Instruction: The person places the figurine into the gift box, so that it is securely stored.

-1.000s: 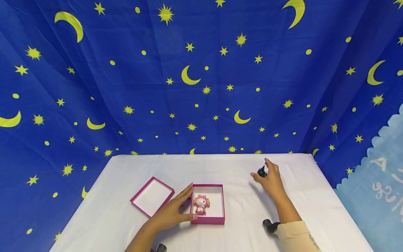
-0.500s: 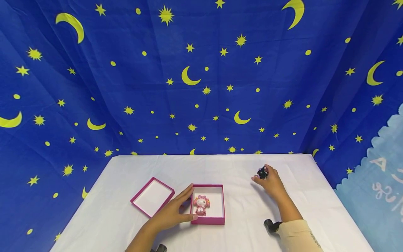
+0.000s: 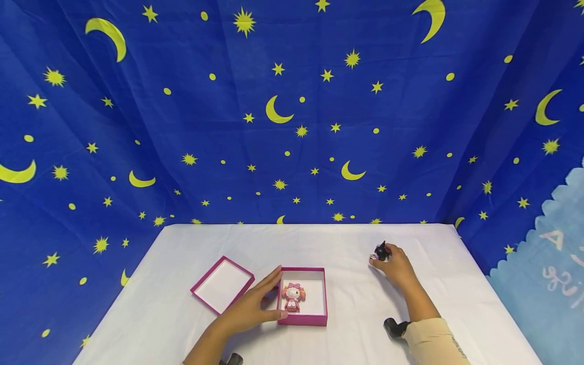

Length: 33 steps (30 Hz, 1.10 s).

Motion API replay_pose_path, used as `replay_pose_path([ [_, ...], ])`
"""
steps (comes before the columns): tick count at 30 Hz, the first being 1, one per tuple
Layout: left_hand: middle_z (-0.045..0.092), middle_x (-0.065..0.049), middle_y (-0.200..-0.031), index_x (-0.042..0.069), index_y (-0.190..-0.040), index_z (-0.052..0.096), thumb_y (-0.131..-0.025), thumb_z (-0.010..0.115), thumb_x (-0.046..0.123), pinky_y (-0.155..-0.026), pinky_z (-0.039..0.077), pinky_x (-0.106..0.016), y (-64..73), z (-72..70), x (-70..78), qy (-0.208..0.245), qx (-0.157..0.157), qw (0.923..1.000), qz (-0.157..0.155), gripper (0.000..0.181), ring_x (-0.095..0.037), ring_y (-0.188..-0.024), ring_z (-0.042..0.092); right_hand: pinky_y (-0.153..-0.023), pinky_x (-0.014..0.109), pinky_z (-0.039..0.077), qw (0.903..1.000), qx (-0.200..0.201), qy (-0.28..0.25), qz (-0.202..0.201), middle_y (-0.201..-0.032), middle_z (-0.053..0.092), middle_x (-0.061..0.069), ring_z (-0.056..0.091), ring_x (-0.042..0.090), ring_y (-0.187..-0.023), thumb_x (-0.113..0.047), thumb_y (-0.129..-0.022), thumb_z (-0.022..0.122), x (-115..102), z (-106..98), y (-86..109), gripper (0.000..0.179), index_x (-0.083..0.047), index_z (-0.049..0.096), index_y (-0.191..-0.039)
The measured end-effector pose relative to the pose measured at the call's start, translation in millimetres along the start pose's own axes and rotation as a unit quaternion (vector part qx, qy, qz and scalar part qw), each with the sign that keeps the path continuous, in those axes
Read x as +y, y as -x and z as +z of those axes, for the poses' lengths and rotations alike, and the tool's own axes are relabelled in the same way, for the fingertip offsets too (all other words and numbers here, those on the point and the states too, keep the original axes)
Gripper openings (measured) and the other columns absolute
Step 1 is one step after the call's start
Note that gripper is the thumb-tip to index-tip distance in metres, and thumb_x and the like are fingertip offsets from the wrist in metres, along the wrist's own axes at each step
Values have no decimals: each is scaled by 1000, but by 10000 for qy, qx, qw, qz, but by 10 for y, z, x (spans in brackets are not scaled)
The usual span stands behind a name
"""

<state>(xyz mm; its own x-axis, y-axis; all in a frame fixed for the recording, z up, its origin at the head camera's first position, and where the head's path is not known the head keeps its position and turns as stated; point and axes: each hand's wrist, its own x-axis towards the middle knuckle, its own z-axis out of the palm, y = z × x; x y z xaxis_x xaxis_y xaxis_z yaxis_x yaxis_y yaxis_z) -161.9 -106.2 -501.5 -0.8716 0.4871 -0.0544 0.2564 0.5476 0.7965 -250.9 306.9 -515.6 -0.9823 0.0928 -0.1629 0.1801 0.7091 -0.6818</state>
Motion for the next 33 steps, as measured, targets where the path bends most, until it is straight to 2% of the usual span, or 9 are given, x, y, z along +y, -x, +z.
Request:
replay_pose_path([
  [12,10,18,-169,23,-162,24,-84,77,54,-126,20,-57,-8,8,-18,-90,7,10000,-4,99,-30,-157,20,-120,69,21,9996,-10,205,185,-153,27,41,23,59,-144,-35,-93,69,53,6,-15,82,12,32,-150],
  [22,10,18,-169,22,-162,24,-84,77,54,-126,20,-57,-14,9,-27,-96,13,10000,13,100,-28,-157,20,-119,68,25,9993,-1,-264,280,-155,34,36,28,56,-144,-41,-94,68,-7,-36,27,85,8,31,-152],
  [28,10,18,-169,22,-162,24,-84,77,54,-126,20,-57,-16,10,-32,-99,16,9999,41,99,-28,-157,21,-118,67,28,9991,183,-385,42,-150,35,38,37,54,-140,-43,-95,67,-8,-11,100,84,9,33,-151],
  [33,10,17,-170,21,-162,24,-84,77,53,-126,20,-57,-12,6,-23,-93,29,9999,39,99,-30,-157,21,-111,57,44,9966,344,-688,-299,-143,40,36,47,52,-133,-35,-93,72,-6,22,146,82,11,33,-147],
])
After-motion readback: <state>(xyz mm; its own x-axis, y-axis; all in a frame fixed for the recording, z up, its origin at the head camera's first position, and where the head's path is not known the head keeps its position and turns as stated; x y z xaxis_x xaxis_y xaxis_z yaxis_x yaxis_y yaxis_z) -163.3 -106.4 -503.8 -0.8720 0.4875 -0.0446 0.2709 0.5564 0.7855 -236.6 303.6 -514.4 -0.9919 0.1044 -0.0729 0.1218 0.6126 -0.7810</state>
